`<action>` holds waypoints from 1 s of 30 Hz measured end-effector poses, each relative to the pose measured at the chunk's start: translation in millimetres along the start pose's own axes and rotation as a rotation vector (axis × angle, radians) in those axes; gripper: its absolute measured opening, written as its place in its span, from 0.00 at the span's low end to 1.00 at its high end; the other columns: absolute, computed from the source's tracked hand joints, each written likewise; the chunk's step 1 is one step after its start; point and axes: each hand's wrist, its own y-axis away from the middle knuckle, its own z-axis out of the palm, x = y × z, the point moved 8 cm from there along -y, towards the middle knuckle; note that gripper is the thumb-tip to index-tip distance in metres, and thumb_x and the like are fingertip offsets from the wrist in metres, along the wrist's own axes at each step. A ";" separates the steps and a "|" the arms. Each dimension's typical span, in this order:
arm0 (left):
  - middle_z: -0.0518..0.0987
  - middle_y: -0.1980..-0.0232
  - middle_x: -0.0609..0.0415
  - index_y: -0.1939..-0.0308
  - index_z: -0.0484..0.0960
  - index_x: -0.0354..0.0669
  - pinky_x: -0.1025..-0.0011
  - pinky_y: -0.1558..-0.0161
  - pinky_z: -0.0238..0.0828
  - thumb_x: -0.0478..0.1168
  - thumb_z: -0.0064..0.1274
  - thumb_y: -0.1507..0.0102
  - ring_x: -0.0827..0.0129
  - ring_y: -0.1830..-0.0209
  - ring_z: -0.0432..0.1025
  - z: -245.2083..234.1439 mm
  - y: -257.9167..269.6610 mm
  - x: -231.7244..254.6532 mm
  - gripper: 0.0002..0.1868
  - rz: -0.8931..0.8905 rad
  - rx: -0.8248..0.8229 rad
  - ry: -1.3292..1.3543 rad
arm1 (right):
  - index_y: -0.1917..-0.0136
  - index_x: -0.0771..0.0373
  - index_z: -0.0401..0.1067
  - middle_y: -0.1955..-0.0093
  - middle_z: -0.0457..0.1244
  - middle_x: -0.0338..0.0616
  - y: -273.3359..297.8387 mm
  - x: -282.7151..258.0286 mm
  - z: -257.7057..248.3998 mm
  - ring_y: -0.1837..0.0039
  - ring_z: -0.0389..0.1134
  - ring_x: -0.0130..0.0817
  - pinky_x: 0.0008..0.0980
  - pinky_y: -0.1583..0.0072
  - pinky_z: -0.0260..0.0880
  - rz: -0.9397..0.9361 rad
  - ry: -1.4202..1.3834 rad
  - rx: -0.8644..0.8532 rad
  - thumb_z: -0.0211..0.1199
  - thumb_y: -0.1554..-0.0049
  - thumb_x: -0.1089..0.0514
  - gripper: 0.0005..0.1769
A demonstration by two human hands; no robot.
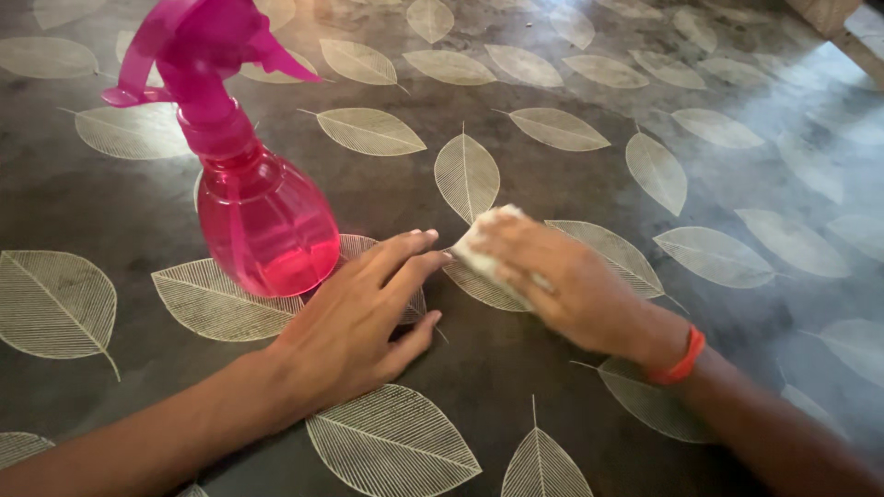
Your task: The person wipes a dark tabletop with a white cloth while occasionally spraying it with a pink spray bottle. The person moves the cloth across the surface in circular and back-and-forth motions, covering multiple areas of the table.
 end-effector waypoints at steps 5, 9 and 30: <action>0.68 0.29 0.36 0.37 0.70 0.34 0.54 0.32 0.61 0.42 0.58 0.39 0.44 0.29 0.64 -0.2 1.2 -1.1 0.28 -0.012 -0.007 -0.005 | 0.30 0.64 0.70 0.25 0.61 0.54 0.1 -1.8 0.8 0.20 0.57 0.51 0.46 0.24 0.55 -0.002 0.053 0.019 0.55 0.36 0.61 0.22; 0.68 0.30 0.36 0.37 0.70 0.33 0.54 0.32 0.60 0.41 0.58 0.39 0.43 0.29 0.63 -1.2 0.4 -0.6 0.29 -0.006 -0.007 0.006 | 0.29 0.64 0.69 0.25 0.63 0.50 8.2 -27.0 12.9 0.19 0.56 0.52 0.46 0.23 0.56 -0.149 -0.078 -0.125 0.56 0.36 0.59 0.23; 0.76 0.37 0.40 0.48 0.80 0.35 0.53 0.36 0.63 0.41 0.56 0.39 0.46 0.36 0.69 4.0 0.1 -1.0 0.18 0.040 -0.012 -0.032 | 0.25 0.63 0.64 0.25 0.60 0.55 -3.9 30.8 -17.5 0.20 0.56 0.50 0.46 0.21 0.50 0.107 0.074 0.045 0.49 0.33 0.59 0.24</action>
